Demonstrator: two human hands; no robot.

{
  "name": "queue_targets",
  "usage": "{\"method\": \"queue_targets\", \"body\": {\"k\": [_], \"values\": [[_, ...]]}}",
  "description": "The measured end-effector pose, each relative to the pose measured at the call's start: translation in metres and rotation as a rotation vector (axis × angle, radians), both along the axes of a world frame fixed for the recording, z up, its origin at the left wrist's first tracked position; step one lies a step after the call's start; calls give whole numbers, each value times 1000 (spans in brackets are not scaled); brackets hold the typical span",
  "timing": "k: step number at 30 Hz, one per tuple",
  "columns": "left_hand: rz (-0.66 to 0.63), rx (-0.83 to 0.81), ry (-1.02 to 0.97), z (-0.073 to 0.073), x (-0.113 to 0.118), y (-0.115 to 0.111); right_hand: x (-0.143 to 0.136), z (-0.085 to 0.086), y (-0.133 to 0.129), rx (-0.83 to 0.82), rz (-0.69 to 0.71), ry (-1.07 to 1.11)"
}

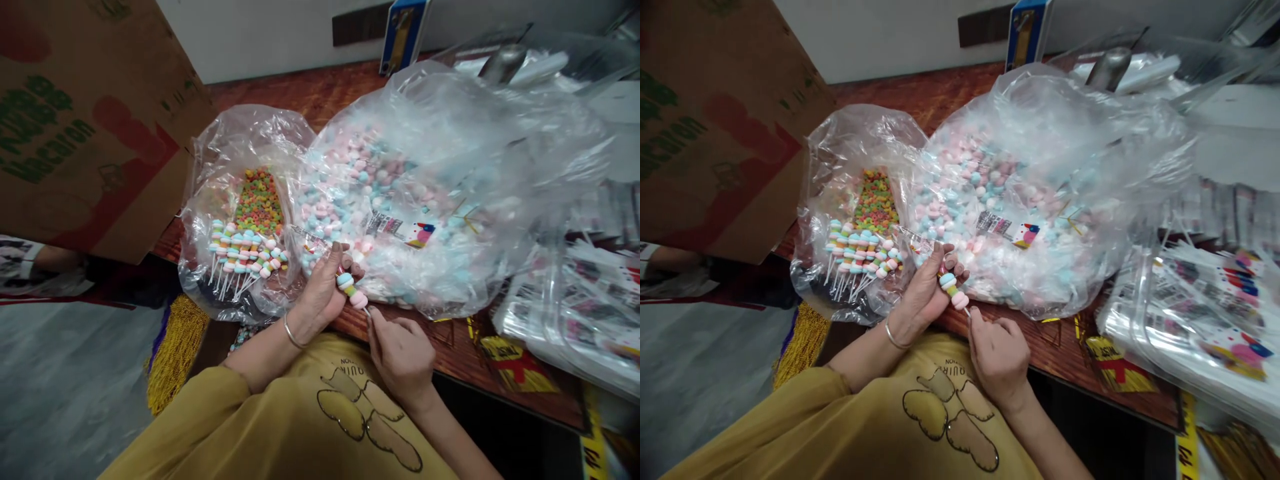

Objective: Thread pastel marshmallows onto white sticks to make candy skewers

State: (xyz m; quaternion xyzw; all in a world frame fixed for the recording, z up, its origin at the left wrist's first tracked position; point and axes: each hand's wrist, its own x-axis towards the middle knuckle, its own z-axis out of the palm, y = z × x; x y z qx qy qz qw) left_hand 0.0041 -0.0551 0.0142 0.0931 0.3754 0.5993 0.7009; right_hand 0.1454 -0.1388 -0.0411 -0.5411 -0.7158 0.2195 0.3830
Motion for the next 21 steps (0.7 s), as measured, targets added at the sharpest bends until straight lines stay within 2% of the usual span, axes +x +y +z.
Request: {"method": "queue_targets", "body": {"k": [2, 7, 9, 11, 13, 15, 19, 21], "values": [[-33, 23, -9, -2, 2, -2, -1, 3, 0, -77, 18, 79], [-166, 68, -84, -4, -6, 3, -7, 11, -6, -676, 56, 709], [-147, 82, -71, -2, -12, 7, -6, 11, -7, -725, 36, 821], [-100, 95, -57, 1, -16, 10, -4, 9, -8, -695, 22, 831], [-58, 96, -57, 3, -18, 13, -1, 7, -8, -638, 42, 771], [-28, 88, -60, 2, -17, 14, 1, 7, -7, -478, 53, 609], [14, 41, -56, 0, -12, 15, 8, 3, 0, 162, -3, 70], [33, 18, -52, 1, -8, 15, 12, -1, 3, 379, 0, -128]]}}
